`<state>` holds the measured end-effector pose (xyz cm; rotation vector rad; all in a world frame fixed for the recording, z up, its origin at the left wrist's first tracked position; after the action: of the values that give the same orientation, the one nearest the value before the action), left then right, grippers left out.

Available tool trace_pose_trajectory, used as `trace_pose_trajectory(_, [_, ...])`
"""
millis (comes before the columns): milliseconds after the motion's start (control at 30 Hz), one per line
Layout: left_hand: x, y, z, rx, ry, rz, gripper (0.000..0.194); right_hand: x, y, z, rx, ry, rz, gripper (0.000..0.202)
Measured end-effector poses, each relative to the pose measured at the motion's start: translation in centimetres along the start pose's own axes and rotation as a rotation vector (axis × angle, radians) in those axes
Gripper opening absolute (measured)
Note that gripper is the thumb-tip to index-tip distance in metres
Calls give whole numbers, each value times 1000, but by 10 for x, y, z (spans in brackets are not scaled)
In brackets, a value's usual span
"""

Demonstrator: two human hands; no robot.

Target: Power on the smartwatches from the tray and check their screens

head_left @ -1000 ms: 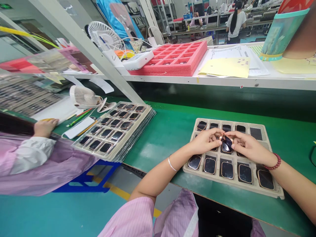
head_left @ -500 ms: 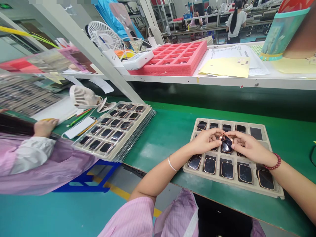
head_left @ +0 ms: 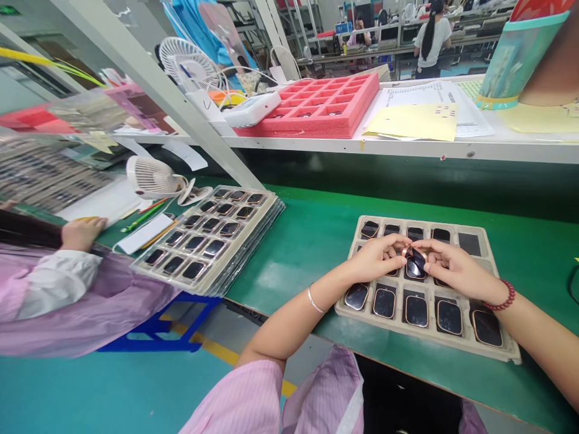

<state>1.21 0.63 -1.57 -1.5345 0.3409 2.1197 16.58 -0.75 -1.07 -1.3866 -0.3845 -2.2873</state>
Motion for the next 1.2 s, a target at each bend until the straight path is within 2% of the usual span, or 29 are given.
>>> trace_pose_trajectory(1200, [0,0,0,0,-4,-3,40,0,0,0,4,21,-8,37])
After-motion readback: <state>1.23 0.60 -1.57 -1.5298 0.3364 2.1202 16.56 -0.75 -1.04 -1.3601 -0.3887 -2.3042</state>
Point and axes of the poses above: each hand's wrist, its own y-axis away from the middle knuckle, its own z-axis out of the back of the hand, x = y × z, the point moved 6 cm from there along -y, towards the middle knuckle, and after that the axes turned 4 degrees about -x, right-handed, at the moved point
